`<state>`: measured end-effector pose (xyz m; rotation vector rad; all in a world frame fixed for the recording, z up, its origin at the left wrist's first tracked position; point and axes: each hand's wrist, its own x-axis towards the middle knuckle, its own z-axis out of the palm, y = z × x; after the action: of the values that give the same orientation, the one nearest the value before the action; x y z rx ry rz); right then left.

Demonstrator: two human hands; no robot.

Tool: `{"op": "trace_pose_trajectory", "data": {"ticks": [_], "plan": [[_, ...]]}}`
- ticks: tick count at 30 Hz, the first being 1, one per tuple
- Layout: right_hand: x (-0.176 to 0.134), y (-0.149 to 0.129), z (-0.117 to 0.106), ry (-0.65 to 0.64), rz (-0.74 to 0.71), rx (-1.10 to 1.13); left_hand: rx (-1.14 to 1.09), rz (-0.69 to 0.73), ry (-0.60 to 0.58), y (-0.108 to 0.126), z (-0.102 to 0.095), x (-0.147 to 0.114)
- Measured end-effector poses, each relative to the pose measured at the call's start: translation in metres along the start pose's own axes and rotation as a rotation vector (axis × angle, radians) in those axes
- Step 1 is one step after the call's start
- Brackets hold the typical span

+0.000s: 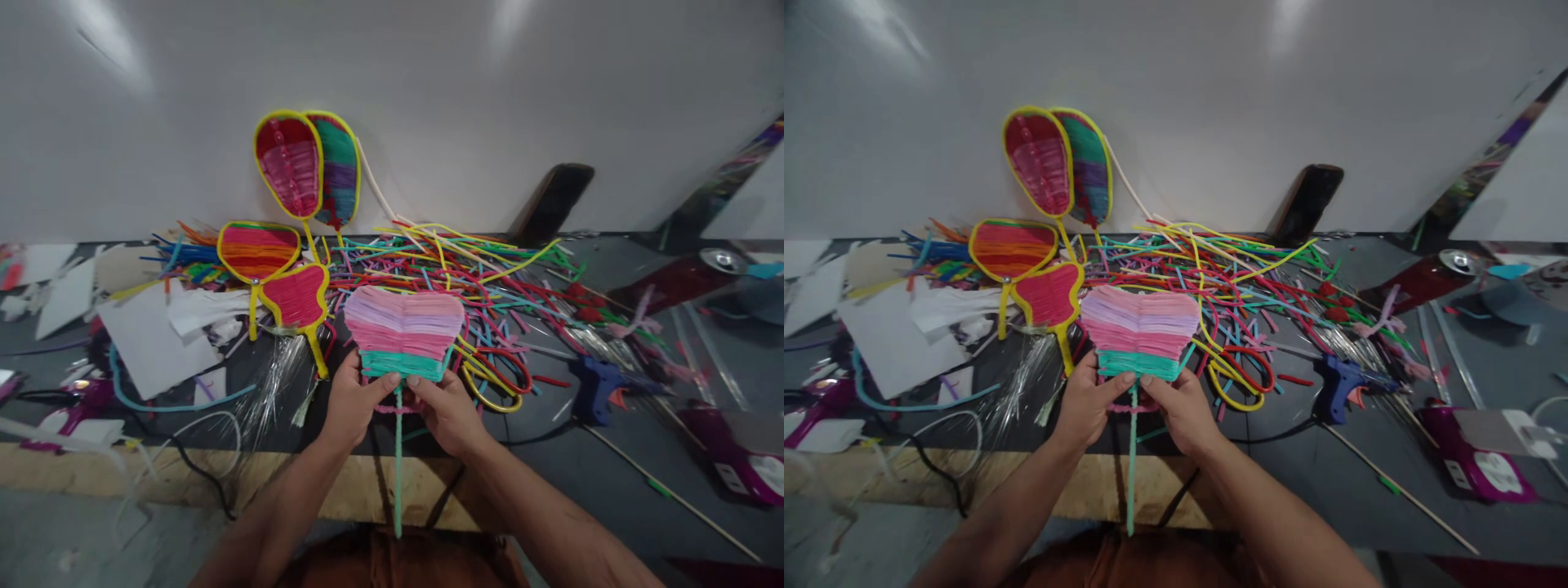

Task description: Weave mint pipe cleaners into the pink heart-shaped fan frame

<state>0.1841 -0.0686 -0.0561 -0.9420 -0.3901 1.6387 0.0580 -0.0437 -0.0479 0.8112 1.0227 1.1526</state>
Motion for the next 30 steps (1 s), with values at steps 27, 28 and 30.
{"op": "trace_pose_trajectory", "data": {"ticks": [27,28,30], "plan": [[0.005,-0.011,-0.01,-0.108,-0.059,-0.05,-0.066,-0.03,0.008,0.008,0.0,0.003],[0.005,-0.011,-0.011,-0.109,-0.072,-0.063,-0.063,-0.025,0.006,0.008,0.0,0.002],[0.006,-0.012,-0.013,-0.083,-0.108,-0.107,-0.052,-0.007,0.005,0.007,-0.001,0.002]]}}
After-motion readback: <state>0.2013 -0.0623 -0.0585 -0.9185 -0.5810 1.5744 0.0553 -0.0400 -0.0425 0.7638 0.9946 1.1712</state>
